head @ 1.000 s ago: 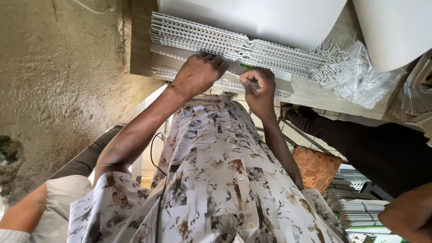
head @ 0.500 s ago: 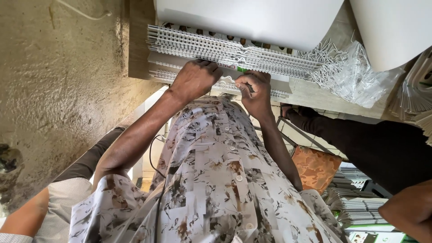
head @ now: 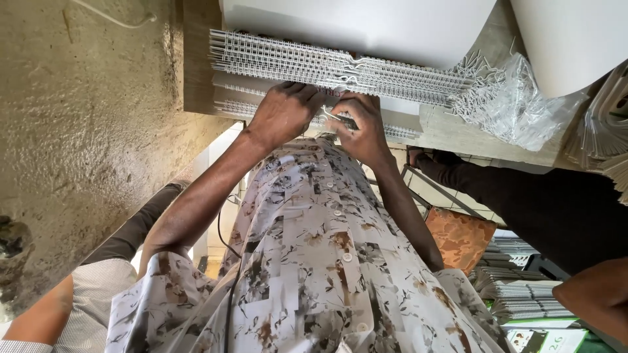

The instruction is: The person aligns a stack of printed calendar pages on a table and inserts metal spiral wire bindings through the pre-punched holes. They use a tool to twist and secure the wire ends, then flip the calendar to repeat the process on the opposite side.

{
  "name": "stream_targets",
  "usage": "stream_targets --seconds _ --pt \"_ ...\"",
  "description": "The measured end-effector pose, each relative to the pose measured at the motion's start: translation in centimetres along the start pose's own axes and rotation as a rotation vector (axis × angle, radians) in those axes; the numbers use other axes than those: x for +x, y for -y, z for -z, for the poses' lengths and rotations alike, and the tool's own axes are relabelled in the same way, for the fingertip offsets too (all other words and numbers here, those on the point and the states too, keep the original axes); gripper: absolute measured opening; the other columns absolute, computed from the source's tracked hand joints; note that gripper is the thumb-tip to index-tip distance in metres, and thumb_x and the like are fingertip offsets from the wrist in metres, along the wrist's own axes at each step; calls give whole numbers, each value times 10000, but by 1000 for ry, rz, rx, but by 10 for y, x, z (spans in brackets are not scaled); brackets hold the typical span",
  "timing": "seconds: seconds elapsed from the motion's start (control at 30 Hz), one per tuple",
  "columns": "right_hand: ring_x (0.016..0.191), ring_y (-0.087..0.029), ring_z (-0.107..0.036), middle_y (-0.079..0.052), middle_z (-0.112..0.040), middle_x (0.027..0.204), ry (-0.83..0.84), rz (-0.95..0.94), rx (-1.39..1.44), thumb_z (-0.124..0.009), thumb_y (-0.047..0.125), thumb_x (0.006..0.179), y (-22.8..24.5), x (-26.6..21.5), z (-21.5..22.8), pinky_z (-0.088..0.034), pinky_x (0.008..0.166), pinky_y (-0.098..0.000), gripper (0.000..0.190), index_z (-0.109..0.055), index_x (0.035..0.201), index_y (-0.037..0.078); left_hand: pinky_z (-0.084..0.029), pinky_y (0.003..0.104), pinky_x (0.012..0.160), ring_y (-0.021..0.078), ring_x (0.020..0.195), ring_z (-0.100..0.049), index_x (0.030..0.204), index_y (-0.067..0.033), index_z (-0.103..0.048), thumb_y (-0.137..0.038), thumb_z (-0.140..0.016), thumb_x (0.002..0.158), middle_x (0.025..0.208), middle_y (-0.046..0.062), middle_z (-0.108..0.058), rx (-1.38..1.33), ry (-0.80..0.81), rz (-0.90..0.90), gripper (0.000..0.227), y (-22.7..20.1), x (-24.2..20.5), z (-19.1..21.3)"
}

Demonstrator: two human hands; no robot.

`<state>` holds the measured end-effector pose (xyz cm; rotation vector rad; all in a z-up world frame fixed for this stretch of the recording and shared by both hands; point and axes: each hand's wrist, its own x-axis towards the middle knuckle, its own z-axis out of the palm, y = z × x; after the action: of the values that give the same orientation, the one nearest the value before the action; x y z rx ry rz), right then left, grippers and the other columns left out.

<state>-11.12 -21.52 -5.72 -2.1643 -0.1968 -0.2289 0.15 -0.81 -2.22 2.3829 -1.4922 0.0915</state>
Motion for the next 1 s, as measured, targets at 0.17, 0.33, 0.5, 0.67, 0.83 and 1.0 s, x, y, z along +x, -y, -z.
stream_targets --seconds 0.17,0.33,0.5,0.67,0.83,1.0 --pt "988 -277 -647 -62 -644 1020 -29 57 -220 -811 89 919 3 9 15 -445 904 -434 155 -696 1020 114 -591 330 780 220 807 -754 952 -150 -740 -110 -639 985 882 42 -745 -181 -88 50 113 -17 16 46" --pt "962 -280 -693 -54 -662 1055 -94 134 -326 -810 97 907 -32 3 13 -492 855 -425 151 -714 1015 140 -583 355 822 212 868 -740 978 -187 -762 -162 -747 920 952 -7 -720 -254 -158 46 65 -22 14 18" --pt "951 -287 -698 -44 -659 1014 -80 131 -284 -798 171 943 -45 -5 15 -490 879 -419 82 -721 927 147 -556 292 818 139 836 -684 941 -193 -720 -206 -642 993 920 -42 -645 -49 -174 34 94 -27 17 -6" --pt "982 -288 -672 -45 -642 1002 -75 125 -205 -779 120 946 -37 6 22 -448 898 -427 111 -675 909 122 -542 320 757 178 818 -661 867 -169 -695 -135 -661 920 907 -19 -606 11 -281 18 72 -25 20 -25" --pt "1002 -291 -657 -47 -619 1017 -34 130 -232 -760 126 976 -14 16 30 -420 891 -420 98 -672 932 126 -549 333 761 208 842 -667 900 -140 -695 -70 -618 901 940 -7 -604 -107 -294 57 103 -28 24 -1" --pt "981 -282 -665 -48 -639 979 -22 96 -179 -783 66 942 -13 18 31 -419 899 -432 105 -691 922 111 -544 321 690 177 725 -635 805 -163 -671 -92 -681 793 849 -35 -558 -36 -243 62 73 -22 22 -33"
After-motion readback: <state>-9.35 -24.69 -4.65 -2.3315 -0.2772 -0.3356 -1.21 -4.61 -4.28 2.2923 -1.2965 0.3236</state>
